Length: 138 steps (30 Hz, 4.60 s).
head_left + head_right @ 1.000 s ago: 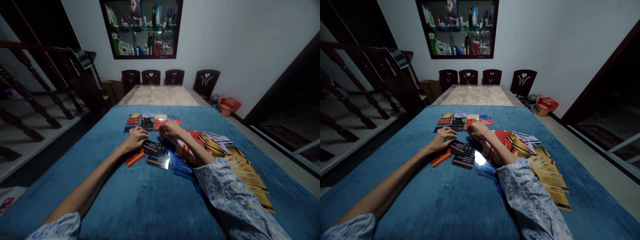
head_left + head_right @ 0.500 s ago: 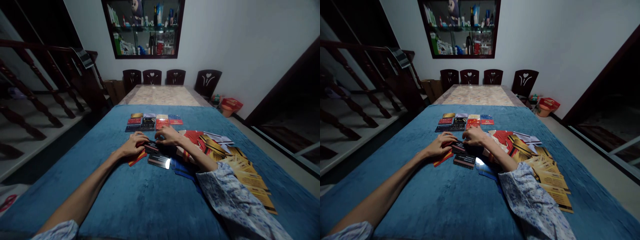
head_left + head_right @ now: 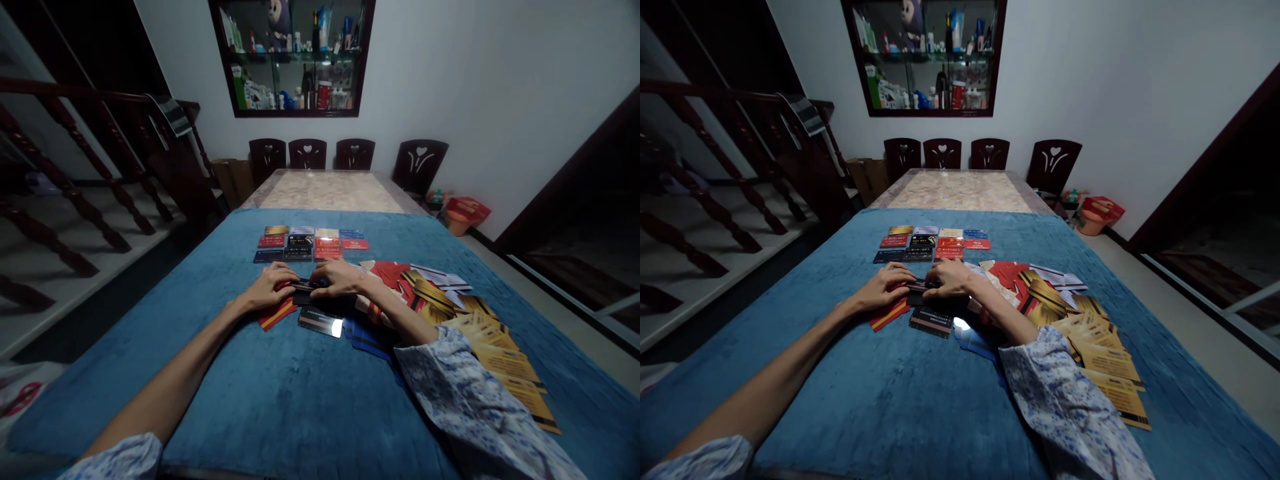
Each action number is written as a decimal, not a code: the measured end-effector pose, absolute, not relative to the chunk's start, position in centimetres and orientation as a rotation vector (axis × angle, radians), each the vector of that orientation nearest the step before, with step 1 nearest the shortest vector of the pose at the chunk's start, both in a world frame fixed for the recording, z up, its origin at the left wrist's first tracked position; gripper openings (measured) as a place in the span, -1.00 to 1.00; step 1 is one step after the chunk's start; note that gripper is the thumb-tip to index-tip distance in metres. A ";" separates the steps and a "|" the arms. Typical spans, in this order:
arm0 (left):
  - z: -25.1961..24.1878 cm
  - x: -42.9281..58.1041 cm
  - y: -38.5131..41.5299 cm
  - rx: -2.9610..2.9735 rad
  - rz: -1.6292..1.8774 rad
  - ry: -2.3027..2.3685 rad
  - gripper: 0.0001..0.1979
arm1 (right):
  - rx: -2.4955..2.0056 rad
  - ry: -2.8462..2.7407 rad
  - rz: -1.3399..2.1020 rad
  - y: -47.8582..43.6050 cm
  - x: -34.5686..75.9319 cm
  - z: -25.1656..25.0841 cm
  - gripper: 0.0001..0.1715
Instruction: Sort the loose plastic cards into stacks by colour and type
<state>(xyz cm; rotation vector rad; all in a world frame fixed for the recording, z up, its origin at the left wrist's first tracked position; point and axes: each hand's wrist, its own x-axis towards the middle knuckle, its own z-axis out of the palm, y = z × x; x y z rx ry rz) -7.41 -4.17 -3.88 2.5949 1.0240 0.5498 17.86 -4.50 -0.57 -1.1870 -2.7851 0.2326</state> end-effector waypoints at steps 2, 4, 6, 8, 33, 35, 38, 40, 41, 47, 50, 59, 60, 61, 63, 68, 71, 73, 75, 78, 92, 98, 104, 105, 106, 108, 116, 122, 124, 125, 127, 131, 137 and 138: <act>-4.1 -7.5 -4.0 2.595 0.583 0.998 -0.74 | -1.174 -2.785 0.238 -4.3 17.9 -0.7 -0.52; -4.2 -7.5 -3.8 2.593 0.614 0.973 -0.75 | -1.160 -2.778 0.230 -4.2 17.9 -0.9 -0.56; -4.1 -7.5 -3.8 2.588 0.646 0.961 -0.75 | -1.142 -2.766 0.217 -4.0 18.0 -1.1 -0.62; -4.0 -7.4 -3.8 2.583 0.690 0.951 -0.76 | -1.115 -2.748 0.212 -4.0 18.0 -1.1 -0.69; -4.9 -5.1 -1.5 2.485 0.909 1.287 -0.65 | -1.568 -2.521 -0.001 -5.2 17.2 -0.4 -0.51; -5.0 -5.0 -1.5 2.519 0.912 1.271 -0.59 | -1.603 -2.496 -0.034 -5.4 17.1 -0.4 -0.52; -5.0 -4.9 -1.4 2.566 0.902 1.273 -0.55 | -1.642 -2.456 -0.080 -5.4 17.0 -0.7 -0.57; -5.1 -4.8 -1.4 2.588 0.881 1.275 -0.54 | -1.651 -2.441 -0.099 -5.3 17.0 -1.0 -0.59; -5.1 -4.8 -1.4 2.596 0.868 1.272 -0.54 | -1.649 -2.439 -0.103 -5.2 17.1 -1.0 -0.60; -5.0 -4.6 -1.7 2.589 0.805 1.309 -0.49 | -1.621 -2.454 -0.023 -5.0 17.2 -1.3 -0.48; -5.0 -4.5 -1.7 2.569 0.795 1.324 -0.48 | -1.605 -2.451 0.015 -4.9 17.2 -1.5 -0.41; -4.6 -4.5 -1.7 2.501 0.821 1.345 -0.49 | -1.531 -2.451 0.032 -3.9 17.6 -2.3 -0.23; -4.6 -4.5 -1.7 2.499 0.827 1.336 -0.49 | -1.534 -2.450 0.023 -3.9 17.6 -2.3 -0.23; -4.5 -4.6 -1.6 2.498 0.830 1.322 -0.48 | -1.537 -2.451 0.011 -3.8 17.6 -2.3 -0.23; -4.5 -4.8 -1.5 2.505 0.822 1.292 -0.46 | -1.550 -2.453 -0.014 -3.9 17.6 -2.1 -0.25; -4.5 -5.3 -1.2 2.509 0.778 1.262 -0.41 | -1.544 -2.507 -0.012 -4.2 17.7 -1.5 -0.28; -4.4 -5.6 -1.2 2.495 0.779 1.267 -0.40 | -1.526 -2.527 0.002 -4.2 17.9 -1.3 -0.31; -4.2 -5.7 -1.2 2.492 0.772 1.268 -0.42 | -1.509 -2.530 0.001 -4.1 18.0 -1.3 -0.33; -4.0 -5.7 -1.3 2.500 0.738 1.274 -0.44 | -1.500 -2.530 -0.004 -4.0 18.0 -1.3 -0.34; -3.6 -5.9 -1.4 2.511 0.688 1.310 -0.49 | -1.510 -2.528 -0.020 -3.9 17.9 -1.2 -0.32; -2.1 -6.5 1.7 2.583 0.600 1.452 -0.46 | -1.547 -2.525 -0.009 -1.0 16.3 0.6 -0.38; -2.2 -6.9 3.0 2.596 0.621 1.497 -0.51 | -1.576 -2.497 0.002 0.6 15.6 0.7 -0.40; -2.3 -6.9 4.1 2.549 0.595 1.513 -0.51 | -1.606 -2.483 0.041 1.9 15.2 0.6 -0.41; -2.3 -6.9 4.3 2.538 0.589 1.520 -0.50 | -1.602 -2.482 0.037 2.2 15.1 0.5 -0.41; -2.4 -6.9 4.4 2.528 0.588 1.523 -0.50 | -1.599 -2.480 0.031 2.4 15.1 0.4 -0.40; -2.5 -6.9 4.6 2.513 0.591 1.523 -0.48 | -1.595 -2.480 0.024 2.7 15.1 0.2 -0.39; -3.1 -6.8 4.8 2.471 0.603 1.478 -0.54 | -1.653 -2.471 0.085 2.4 15.6 -0.3 -0.35; -3.1 -6.7 4.8 2.466 0.542 1.492 -0.59 | -1.662 -2.472 0.118 2.8 15.8 -1.1 -0.43; -3.1 -6.7 4.9 2.473 0.509 1.500 -0.57 | -1.656 -2.479 0.130 3.0 15.8 -1.3 -0.42; -3.1 -6.7 4.9 2.473 0.503 1.504 -0.57 | -1.655 -2.480 0.134 3.1 15.8 -1.4 -0.42; -3.2 -6.8 5.0 2.471 0.498 1.509 -0.57 | -1.659 -2.477 0.146 3.2 15.8 -1.6 -0.40; -3.4 -6.8 5.1 2.468 0.480 1.507 -0.59 | -1.651 -2.481 0.158 3.5 15.9 -1.9 -0.43; -3.3 -6.7 4.9 2.465 0.449 1.535 -0.60 | -1.648 -2.492 0.171 3.7 15.9 -2.3 -0.46; -3.2 -6.7 4.9 2.463 0.446 1.537 -0.60 | -1.653 -2.489 0.174 3.7 15.8 -2.3 -0.46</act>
